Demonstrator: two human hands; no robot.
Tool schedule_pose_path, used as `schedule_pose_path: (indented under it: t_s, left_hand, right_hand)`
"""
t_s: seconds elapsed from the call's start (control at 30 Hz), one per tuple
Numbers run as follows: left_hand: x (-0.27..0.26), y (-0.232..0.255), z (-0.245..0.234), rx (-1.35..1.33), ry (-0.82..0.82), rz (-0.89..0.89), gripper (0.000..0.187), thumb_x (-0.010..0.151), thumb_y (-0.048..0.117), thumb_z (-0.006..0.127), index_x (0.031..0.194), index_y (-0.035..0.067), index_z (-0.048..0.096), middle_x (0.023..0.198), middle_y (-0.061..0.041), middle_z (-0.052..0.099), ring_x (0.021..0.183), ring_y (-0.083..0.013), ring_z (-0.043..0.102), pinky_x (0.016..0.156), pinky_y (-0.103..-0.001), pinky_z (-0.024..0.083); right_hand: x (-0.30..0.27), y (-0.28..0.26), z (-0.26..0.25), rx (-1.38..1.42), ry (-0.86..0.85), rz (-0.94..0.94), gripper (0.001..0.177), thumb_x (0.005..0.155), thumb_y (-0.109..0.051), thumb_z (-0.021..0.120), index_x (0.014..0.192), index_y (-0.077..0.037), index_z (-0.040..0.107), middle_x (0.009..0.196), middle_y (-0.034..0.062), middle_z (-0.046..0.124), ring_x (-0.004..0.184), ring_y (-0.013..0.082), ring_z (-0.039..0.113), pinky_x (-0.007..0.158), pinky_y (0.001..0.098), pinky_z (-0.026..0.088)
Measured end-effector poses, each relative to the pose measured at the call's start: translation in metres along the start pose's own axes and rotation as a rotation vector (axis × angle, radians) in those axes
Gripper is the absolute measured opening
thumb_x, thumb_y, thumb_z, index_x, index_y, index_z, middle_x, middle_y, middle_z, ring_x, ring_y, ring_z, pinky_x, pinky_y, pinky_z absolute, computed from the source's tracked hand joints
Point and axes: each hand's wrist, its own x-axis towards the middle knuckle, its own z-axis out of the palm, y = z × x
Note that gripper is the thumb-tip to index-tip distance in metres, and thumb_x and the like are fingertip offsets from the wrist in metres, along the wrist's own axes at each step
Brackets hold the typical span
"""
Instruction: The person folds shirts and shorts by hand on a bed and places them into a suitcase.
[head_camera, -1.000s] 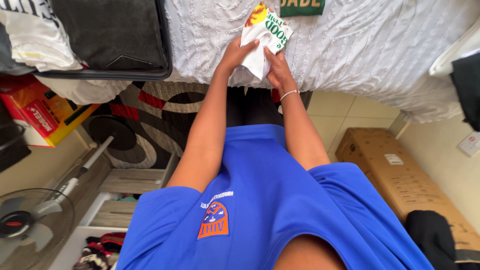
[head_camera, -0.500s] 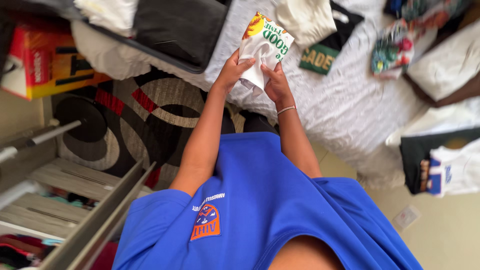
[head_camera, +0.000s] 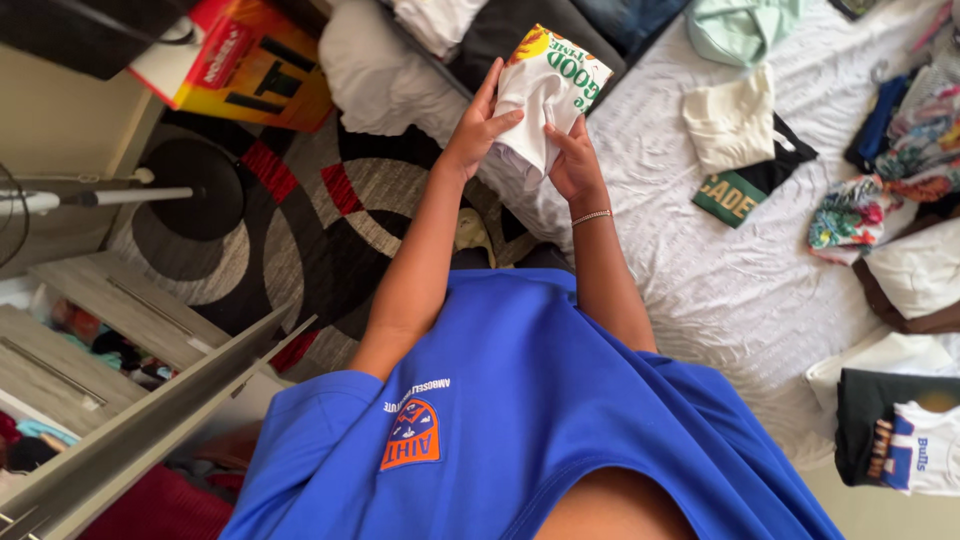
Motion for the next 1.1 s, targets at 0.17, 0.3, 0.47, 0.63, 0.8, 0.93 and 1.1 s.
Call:
schedule_pose_path:
  t_s: [0.17,0.3,0.47,0.63,0.8,0.93,1.1]
  left_hand:
    - [-0.011,0.04,-0.039,0.023,0.031,-0.02,0.095,0.094,0.008,0.073,0.167,0.018,0.013,0.158,-0.017,0.048,0.137,-0.0236,0.053,0.114,-0.035,0.044]
    - [-0.002,0.054,-0.051,0.06,-0.005,0.036,0.091,0.095,0.004,0.071,0.167,0.019,0.018,0.16,-0.012,0.045,0.14,-0.0208,0.052,0.115,-0.034,0.044]
    - [0.028,0.081,-0.062,0.079,-0.043,0.079,0.081,0.096,-0.001,0.069,0.165,0.016,0.03,0.161,-0.009,0.047,0.141,-0.0184,0.053,0.117,-0.032,0.044]
    - [0.078,0.106,-0.07,0.126,-0.035,-0.005,0.079,0.093,-0.001,0.069,0.162,0.016,0.035,0.155,-0.009,0.051,0.135,-0.0189,0.055,0.113,-0.032,0.046]
    - [0.144,0.111,-0.076,0.156,-0.066,-0.041,0.077,0.092,-0.003,0.07,0.161,0.015,0.039,0.158,-0.009,0.051,0.138,-0.0185,0.055,0.114,-0.031,0.046]
    - [0.187,0.113,-0.081,0.216,-0.057,-0.083,0.077,0.09,-0.004,0.072,0.159,0.014,0.041,0.159,-0.008,0.048,0.138,-0.0186,0.055,0.112,-0.031,0.048]
    - [0.221,0.106,-0.098,0.143,-0.104,-0.078,0.078,0.09,-0.007,0.072,0.159,0.012,0.041,0.159,-0.01,0.047,0.137,-0.019,0.054,0.113,-0.03,0.047]
  right_hand:
    - [0.022,0.031,0.042,0.034,-0.055,-0.027,0.062,0.099,0.007,0.058,0.154,-0.008,0.035,0.147,0.0138,0.055,0.131,0.0273,0.061,0.111,0.0434,0.054]
    - [0.042,0.028,0.06,0.001,-0.055,-0.03,0.061,0.1,0.005,0.058,0.154,-0.009,0.035,0.148,0.0146,0.055,0.13,0.0283,0.062,0.109,0.0443,0.055]
    - [0.078,0.022,0.077,-0.005,-0.06,-0.029,0.061,0.099,0.005,0.06,0.154,-0.009,0.036,0.148,0.0132,0.055,0.13,0.0273,0.062,0.11,0.0439,0.055]
    - [0.13,0.007,0.081,0.004,-0.017,-0.038,0.063,0.098,0.004,0.062,0.154,-0.01,0.037,0.146,0.0113,0.056,0.131,0.0258,0.061,0.111,0.0429,0.054]
    - [0.185,-0.014,0.071,0.018,0.029,-0.059,0.06,0.1,0.001,0.063,0.154,-0.008,0.037,0.146,0.0124,0.056,0.13,0.0263,0.061,0.111,0.0432,0.053]
    - [0.22,-0.027,0.063,-0.006,0.035,-0.067,0.06,0.099,0.001,0.062,0.153,-0.009,0.037,0.145,0.0117,0.056,0.129,0.0251,0.062,0.111,0.0421,0.053]
    - [0.252,-0.022,0.061,0.011,0.078,-0.095,0.057,0.101,0.0,0.061,0.153,-0.006,0.038,0.145,0.0139,0.056,0.129,0.0273,0.061,0.111,0.0429,0.053]
